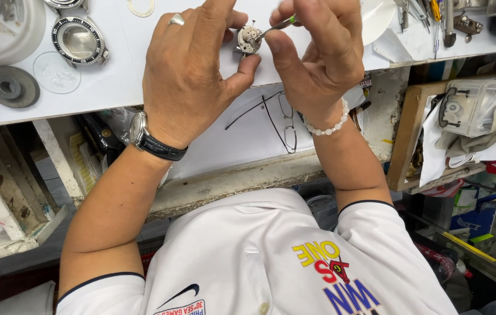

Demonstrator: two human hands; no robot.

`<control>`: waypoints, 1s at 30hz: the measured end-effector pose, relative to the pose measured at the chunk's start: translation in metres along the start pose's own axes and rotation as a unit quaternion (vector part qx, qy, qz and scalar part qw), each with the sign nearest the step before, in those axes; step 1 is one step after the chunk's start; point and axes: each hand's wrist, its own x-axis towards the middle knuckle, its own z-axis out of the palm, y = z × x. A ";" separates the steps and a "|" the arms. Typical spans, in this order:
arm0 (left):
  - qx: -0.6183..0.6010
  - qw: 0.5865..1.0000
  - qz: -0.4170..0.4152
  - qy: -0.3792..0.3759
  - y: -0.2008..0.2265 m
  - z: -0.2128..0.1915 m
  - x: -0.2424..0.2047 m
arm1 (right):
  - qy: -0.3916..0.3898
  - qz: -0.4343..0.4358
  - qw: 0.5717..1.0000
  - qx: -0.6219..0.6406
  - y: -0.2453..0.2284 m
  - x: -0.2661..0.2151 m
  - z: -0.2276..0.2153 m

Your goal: The person uses tweezers and a small screwdriver to manipulate the internal components of a disassembled watch movement. They carefully adjust gears and screws on a white workbench, occasionally picking up small parts from a nearby dish.

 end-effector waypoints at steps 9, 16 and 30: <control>0.004 1.000 0.003 0.005 0.000 0.000 0.000 | 0.018 -0.005 1.000 -0.003 0.002 0.002 0.001; 0.016 1.000 0.007 0.006 -0.001 0.002 -0.001 | 0.005 0.034 0.999 0.019 -0.005 0.002 0.001; 0.012 1.000 0.007 0.000 0.001 0.000 -0.001 | 0.006 0.039 0.999 0.018 -0.007 0.001 0.000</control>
